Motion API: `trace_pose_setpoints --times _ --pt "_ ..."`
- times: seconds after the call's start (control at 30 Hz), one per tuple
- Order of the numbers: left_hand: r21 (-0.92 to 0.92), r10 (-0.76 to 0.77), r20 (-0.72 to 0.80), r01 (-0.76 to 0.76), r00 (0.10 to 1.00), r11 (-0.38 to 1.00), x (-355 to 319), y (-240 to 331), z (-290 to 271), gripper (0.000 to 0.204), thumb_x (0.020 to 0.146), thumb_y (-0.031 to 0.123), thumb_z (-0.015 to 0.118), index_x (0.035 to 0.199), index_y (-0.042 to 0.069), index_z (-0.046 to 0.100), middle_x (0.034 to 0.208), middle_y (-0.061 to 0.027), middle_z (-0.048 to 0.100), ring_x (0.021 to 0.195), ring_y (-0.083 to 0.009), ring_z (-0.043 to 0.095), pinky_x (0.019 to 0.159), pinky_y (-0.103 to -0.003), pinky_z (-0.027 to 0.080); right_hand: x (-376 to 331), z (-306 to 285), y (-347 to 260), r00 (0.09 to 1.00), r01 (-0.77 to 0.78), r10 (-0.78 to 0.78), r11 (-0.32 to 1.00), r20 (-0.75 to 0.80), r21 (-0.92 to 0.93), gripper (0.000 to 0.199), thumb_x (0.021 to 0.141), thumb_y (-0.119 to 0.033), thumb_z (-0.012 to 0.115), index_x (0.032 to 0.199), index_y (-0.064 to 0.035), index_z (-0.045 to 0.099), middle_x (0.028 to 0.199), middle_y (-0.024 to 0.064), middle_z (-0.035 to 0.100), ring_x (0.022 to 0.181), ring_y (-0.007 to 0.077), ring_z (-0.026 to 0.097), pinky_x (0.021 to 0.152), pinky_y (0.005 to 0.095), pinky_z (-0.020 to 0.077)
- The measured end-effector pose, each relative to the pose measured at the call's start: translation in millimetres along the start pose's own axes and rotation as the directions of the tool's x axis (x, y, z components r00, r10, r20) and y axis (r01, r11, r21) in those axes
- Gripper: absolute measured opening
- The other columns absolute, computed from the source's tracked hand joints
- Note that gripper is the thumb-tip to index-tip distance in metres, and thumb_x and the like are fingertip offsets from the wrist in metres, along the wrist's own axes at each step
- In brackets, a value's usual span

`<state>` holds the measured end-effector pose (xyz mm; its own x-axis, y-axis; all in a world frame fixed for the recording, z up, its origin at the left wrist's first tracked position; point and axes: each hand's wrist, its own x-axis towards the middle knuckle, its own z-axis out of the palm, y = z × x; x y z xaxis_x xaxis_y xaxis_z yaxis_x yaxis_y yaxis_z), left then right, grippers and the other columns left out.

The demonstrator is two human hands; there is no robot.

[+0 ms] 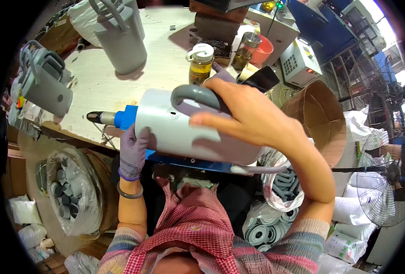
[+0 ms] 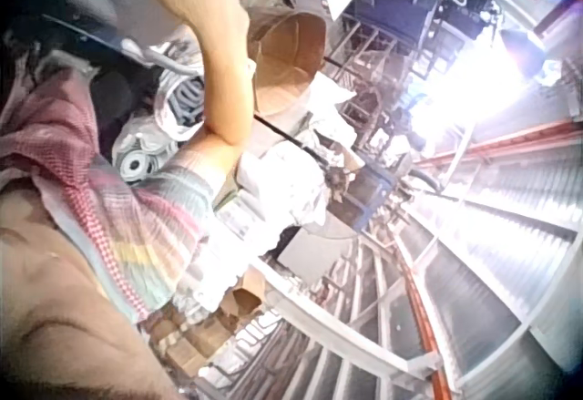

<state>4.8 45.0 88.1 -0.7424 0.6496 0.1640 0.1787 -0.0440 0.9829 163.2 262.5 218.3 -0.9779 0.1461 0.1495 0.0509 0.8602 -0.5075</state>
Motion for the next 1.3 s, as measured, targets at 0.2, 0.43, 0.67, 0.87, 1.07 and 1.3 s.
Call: trace_pose_setpoints --times 0.2,0.43,0.67,0.87,1.07,1.3 --pt "0.359 0.126 0.191 -0.188 0.974 0.914 -21.0 -23.0 -35.4 0.028 0.092 0.009 0.060 0.119 0.003 0.065 0.103 -0.0154 0.069 0.090 -0.0257 0.068 0.082 -0.033 0.054 -62.9 -56.2 22.4 0.925 -0.379 0.379 0.925 -0.038 0.013 0.034 0.096 -0.030 0.059 0.115 -0.0014 0.060 0.077 0.0149 0.060 0.068 0.0194 0.057 0.066 0.0343 0.0465" --pt "0.753 -0.031 0.539 -0.465 0.842 0.465 0.5 -109.3 35.0 0.025 0.089 0.027 0.064 0.102 0.007 0.070 0.100 -0.0166 0.069 0.098 -0.0321 0.065 0.088 -0.041 0.050 -173.5 -58.5 37.2 0.798 -0.571 0.571 0.819 -0.191 0.063 0.028 0.094 -0.022 0.063 0.111 0.0004 0.060 0.076 0.0023 0.055 0.069 0.0090 0.045 0.063 0.0260 0.0394" --pt "0.759 0.023 0.357 -0.304 0.934 0.576 -2.7 -96.2 17.6 0.023 0.087 0.031 0.067 0.100 0.012 0.073 0.090 -0.0117 0.071 0.083 -0.0285 0.068 0.078 -0.038 0.054 -239.7 -40.7 57.0 0.731 -0.584 0.630 0.776 -0.263 0.236 0.018 0.097 -0.018 0.057 0.104 -0.0019 0.059 0.068 -0.0045 0.044 0.057 0.0022 0.037 0.050 0.0204 0.0285" --pt "0.040 -0.071 0.289 0.062 0.955 0.997 -40.1 0.5 45.1 0.021 0.085 0.010 0.073 0.105 0.001 0.071 0.090 -0.0078 0.073 0.079 -0.0130 0.068 0.069 -0.029 0.054 -268.8 -27.7 67.4 0.684 -0.601 0.694 0.711 -0.224 0.365 0.019 0.093 -0.016 0.061 0.105 -0.0007 0.060 0.073 -0.0030 0.047 0.063 0.0059 0.037 0.056 0.0229 0.0319" --pt "-0.097 0.232 0.435 -0.212 0.870 0.973 4.0 29.3 147.7 0.020 0.082 0.007 0.076 0.099 -0.002 0.073 0.093 -0.0091 0.074 0.083 -0.0103 0.068 0.075 -0.023 0.055 -259.0 -22.1 71.1 0.733 -0.548 0.620 0.782 -0.281 0.296 0.024 0.091 -0.020 0.066 0.102 0.0005 0.060 0.076 0.0053 0.052 0.070 0.0114 0.046 0.063 0.0270 0.0390" --pt "0.116 0.230 0.452 -0.312 0.862 0.943 5.3 27.7 175.4 0.022 0.082 0.015 0.077 0.098 0.000 0.074 0.088 -0.0093 0.074 0.077 -0.0123 0.070 0.071 -0.026 0.056 -271.0 -18.0 82.7 0.688 -0.592 0.665 0.745 -0.290 0.306 0.024 0.090 -0.021 0.067 0.099 -0.0002 0.061 0.067 0.0041 0.050 0.062 0.0117 0.044 0.057 0.0282 0.0383"
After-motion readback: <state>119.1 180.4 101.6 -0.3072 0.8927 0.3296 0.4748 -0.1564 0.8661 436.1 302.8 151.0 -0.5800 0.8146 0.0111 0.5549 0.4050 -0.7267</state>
